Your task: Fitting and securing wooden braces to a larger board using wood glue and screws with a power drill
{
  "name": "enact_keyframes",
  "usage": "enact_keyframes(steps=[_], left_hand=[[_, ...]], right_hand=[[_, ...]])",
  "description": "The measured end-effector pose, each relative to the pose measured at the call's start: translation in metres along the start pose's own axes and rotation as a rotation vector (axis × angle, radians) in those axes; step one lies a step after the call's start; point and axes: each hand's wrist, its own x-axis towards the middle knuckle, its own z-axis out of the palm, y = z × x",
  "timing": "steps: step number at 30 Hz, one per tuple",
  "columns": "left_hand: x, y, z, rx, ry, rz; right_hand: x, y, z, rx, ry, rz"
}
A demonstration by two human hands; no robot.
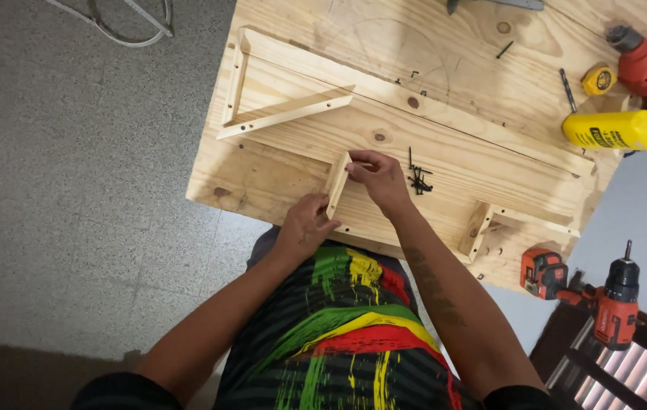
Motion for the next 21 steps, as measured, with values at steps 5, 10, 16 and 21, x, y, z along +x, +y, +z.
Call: enact_keyframes(steps=[5,10,16,21], left_hand=[[-0.002,0.009,-0.006,-0.017,-0.003,-0.029],[-0.004,0.009,-0.006,-0.014,0.001,-0.049],[-0.003,0.006,-0.007,0.028,0.041,-0.042],[-0.005,-0.003,-0.016,0.048,0.010,-0.057]], right_hand=[[0.002,0.004,0.004,0.008,-0.009,0.000],[0.008,0.009,0.003,-0.020,-0.014,-0.002],[0.011,0.013,0.004,-0.017,-0.027,-0.026],[0.035,0.055,0.003,-0.070,-0.050,-0.090]])
